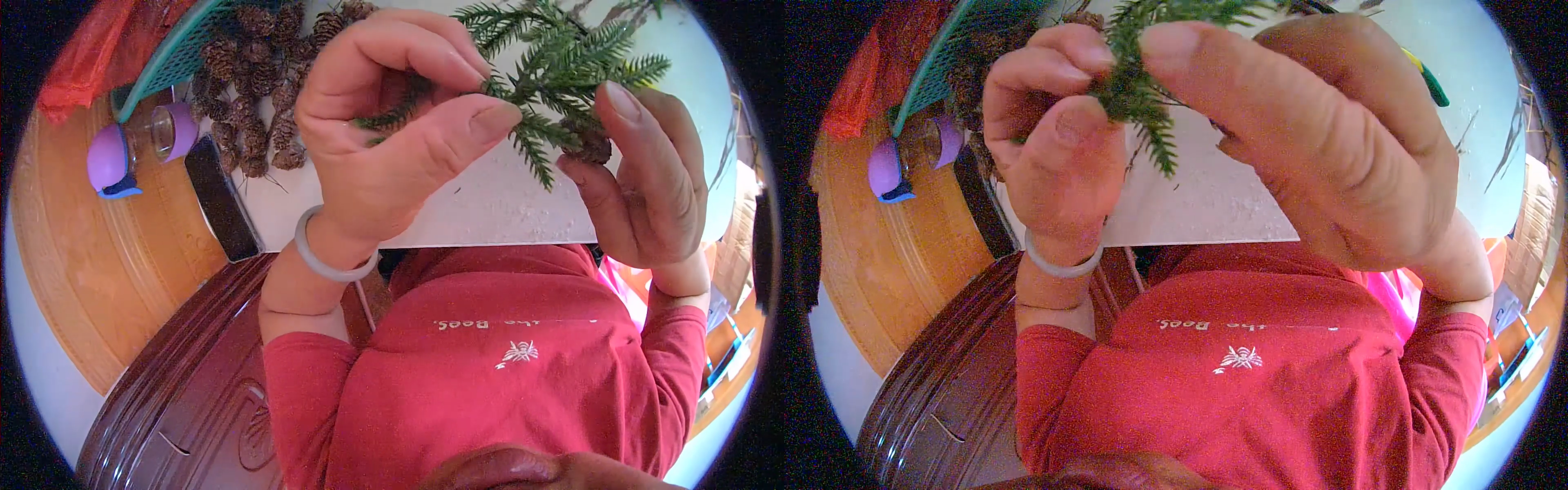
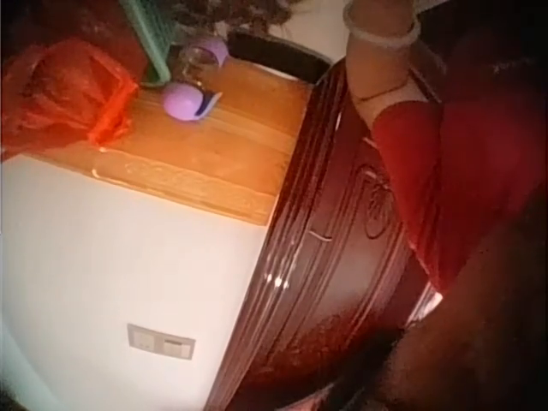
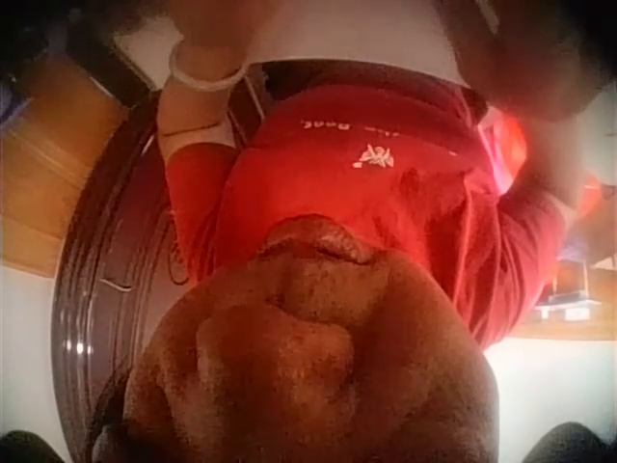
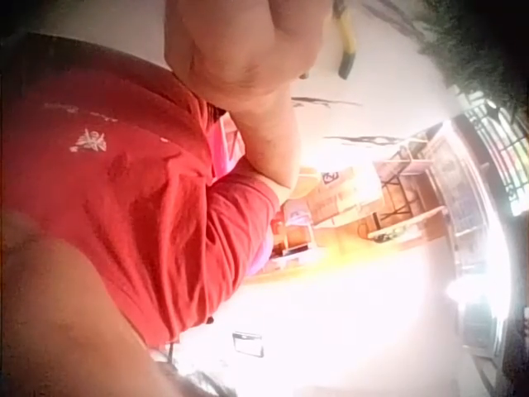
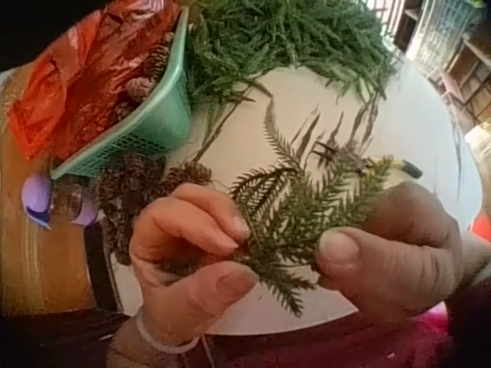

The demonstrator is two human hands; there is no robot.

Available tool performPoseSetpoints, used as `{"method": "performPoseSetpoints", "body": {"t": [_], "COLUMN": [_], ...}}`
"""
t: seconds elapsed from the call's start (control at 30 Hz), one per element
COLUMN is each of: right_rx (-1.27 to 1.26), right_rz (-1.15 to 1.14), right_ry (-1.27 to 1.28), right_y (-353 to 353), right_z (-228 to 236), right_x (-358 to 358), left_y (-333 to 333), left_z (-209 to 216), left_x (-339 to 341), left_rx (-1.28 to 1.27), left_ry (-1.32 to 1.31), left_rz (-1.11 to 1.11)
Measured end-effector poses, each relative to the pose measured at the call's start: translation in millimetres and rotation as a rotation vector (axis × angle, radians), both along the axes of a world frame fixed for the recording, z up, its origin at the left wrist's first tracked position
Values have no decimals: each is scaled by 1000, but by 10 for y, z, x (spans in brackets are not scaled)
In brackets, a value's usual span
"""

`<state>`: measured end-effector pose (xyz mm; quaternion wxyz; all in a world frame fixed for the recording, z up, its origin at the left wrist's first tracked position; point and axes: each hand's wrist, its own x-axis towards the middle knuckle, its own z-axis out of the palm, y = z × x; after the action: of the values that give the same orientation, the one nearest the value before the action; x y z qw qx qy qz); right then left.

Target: Assembling pine cones onto pine branches using thin wire and pliers to create decorations.

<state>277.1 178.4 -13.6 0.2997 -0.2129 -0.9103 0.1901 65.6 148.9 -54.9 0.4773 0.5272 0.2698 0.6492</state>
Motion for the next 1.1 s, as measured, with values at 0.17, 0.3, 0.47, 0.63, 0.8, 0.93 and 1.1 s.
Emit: {"method": "performPoseSetpoints", "body": {"t": [0.17,0.3,0.47,0.63,0.8,0.93,1.1], "right_rx": [6,13,66,-165,-407,-373,-450], "right_rz": [-5,-31,-20,-18,-14,-19,-61], "right_ry": [-41,-5,-22,41,110,94,102], "right_y": [11,-3,41,57,73,118,82], "right_z": [58,76,145,179,202,186,204], "right_x": [-12,-29,-40,-53,-79,-43,25], "left_y": [15,29,-18,-34,-11,7,33], "left_z": [-8,57,142,210,204,191,165], "left_x": [-28,-52,18,64,58,92,165], "left_rx": [-24,-79,-137,-209,-258,-253,-241], "left_ry": [-70,-183,-111,-103,-132,-115,-171], "left_rz": [-7,-113,-53,-30,-88,-104,-43]}}
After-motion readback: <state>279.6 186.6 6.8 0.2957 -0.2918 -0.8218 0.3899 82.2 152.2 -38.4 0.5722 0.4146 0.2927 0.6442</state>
